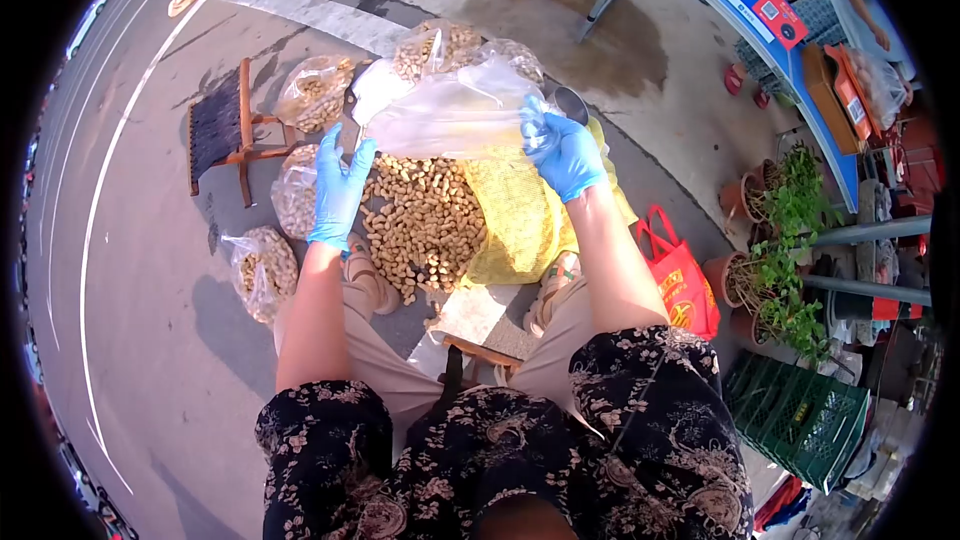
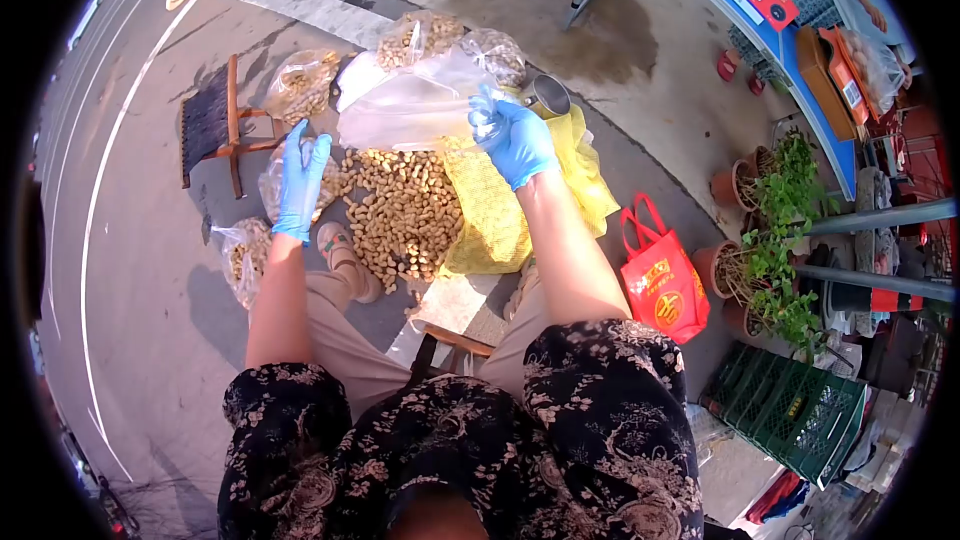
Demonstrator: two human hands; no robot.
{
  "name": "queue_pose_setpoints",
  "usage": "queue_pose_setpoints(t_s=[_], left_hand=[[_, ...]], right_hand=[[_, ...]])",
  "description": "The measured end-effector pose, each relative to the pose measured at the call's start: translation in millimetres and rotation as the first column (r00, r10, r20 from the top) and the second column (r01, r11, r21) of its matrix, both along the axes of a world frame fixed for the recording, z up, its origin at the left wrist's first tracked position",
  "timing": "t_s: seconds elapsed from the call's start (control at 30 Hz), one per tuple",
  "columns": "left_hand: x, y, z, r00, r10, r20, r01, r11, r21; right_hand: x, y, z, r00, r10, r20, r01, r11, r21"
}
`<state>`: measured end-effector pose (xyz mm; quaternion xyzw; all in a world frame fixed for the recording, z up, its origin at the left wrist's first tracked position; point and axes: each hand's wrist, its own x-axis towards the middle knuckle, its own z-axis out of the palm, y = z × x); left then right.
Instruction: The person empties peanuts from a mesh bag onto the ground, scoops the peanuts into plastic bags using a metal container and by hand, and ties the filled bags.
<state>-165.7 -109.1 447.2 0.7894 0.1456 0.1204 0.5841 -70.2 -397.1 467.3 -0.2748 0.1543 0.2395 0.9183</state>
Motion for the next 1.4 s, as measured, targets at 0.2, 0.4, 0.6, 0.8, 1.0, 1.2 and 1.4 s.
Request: queue_pose_setpoints(t_s=[0.2,0.4,0.6,0.8,1.0,1.2,1.4], left_hand=[[-15,-63,16,0.896,-0.435,0.092,0.282,0.717,0.638],[0,-20,7,0.999,-0.009,0.049,0.043,0.66,-0.75],[-8,29,-4,0.996,0.093,0.006,-0.015,0.224,-0.975],[-18,30,31,0.995,0.065,-0.072,-0.096,0.663,-0.743],[-18,39,-8,0.993,-0.074,-0.095,0.045,0.961,-0.273],[-7,68,-16,0.887,0.458,-0.057,-0.334,0.552,-0.764],[13,71,-79,0.893,0.435,-0.111,-0.349,0.516,-0.782]], right_hand=[[-31,67,-1,0.926,0.349,0.144,-0.329,0.933,-0.148],[-37,74,-18,0.509,0.664,0.548,-0.091,0.675,-0.732],[-38,60,-66,0.539,0.842,0.021,0.277,-0.154,-0.948],[-17,35,-43,0.553,0.815,0.175,0.302,-0.001,-0.953],[-27,38,-26,0.569,0.735,0.369,0.111,0.376,-0.92],[-27,29,-25,0.66,0.421,0.622,-0.23,0.901,-0.367],[-23,34,-65,0.809,0.501,0.307,-0.302,0.803,-0.514]])
